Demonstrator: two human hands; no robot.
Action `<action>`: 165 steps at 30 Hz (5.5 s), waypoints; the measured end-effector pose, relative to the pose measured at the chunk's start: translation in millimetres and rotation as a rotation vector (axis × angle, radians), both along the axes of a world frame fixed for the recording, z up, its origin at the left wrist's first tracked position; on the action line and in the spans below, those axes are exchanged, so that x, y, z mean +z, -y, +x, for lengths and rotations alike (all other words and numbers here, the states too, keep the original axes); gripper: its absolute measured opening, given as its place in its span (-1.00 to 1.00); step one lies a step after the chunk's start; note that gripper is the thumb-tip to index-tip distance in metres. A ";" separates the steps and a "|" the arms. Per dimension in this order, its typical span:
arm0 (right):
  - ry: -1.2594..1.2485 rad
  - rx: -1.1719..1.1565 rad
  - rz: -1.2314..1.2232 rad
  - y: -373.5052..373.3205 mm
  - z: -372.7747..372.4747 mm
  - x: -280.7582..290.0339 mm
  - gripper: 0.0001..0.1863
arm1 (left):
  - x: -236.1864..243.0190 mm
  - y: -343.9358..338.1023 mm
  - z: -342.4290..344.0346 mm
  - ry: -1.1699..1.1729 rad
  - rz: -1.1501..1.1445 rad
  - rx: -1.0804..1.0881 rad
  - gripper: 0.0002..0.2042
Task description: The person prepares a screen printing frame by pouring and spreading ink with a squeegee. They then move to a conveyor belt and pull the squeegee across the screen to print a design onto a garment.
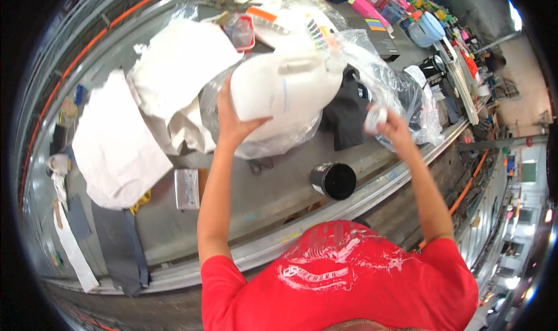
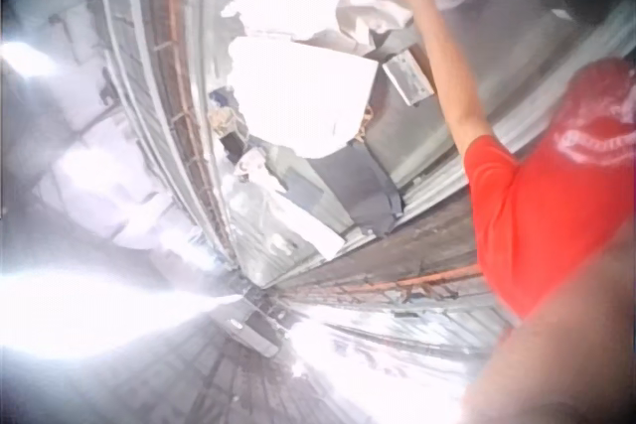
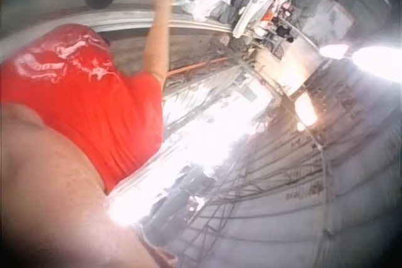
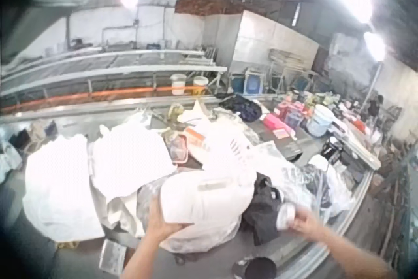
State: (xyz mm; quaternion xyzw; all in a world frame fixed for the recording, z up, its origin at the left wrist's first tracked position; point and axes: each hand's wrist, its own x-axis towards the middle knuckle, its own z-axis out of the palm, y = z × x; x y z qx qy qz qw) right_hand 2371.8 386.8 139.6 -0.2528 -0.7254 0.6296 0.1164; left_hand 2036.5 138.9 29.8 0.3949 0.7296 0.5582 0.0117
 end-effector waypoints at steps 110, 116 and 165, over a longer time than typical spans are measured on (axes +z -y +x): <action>-0.409 0.467 -0.939 236.4 75.0 -119.9 -0.43 | 249.9 67.3 182.3 -0.250 -1.012 -0.368 0.20; -0.421 0.477 -0.939 237.2 74.2 -125.2 -0.42 | 250.3 65.6 183.0 -0.261 -1.003 -0.370 0.20; -0.179 0.424 0.215 62.8 53.9 -37.8 -0.30 | 100.9 208.4 190.1 0.105 -0.393 -0.005 0.32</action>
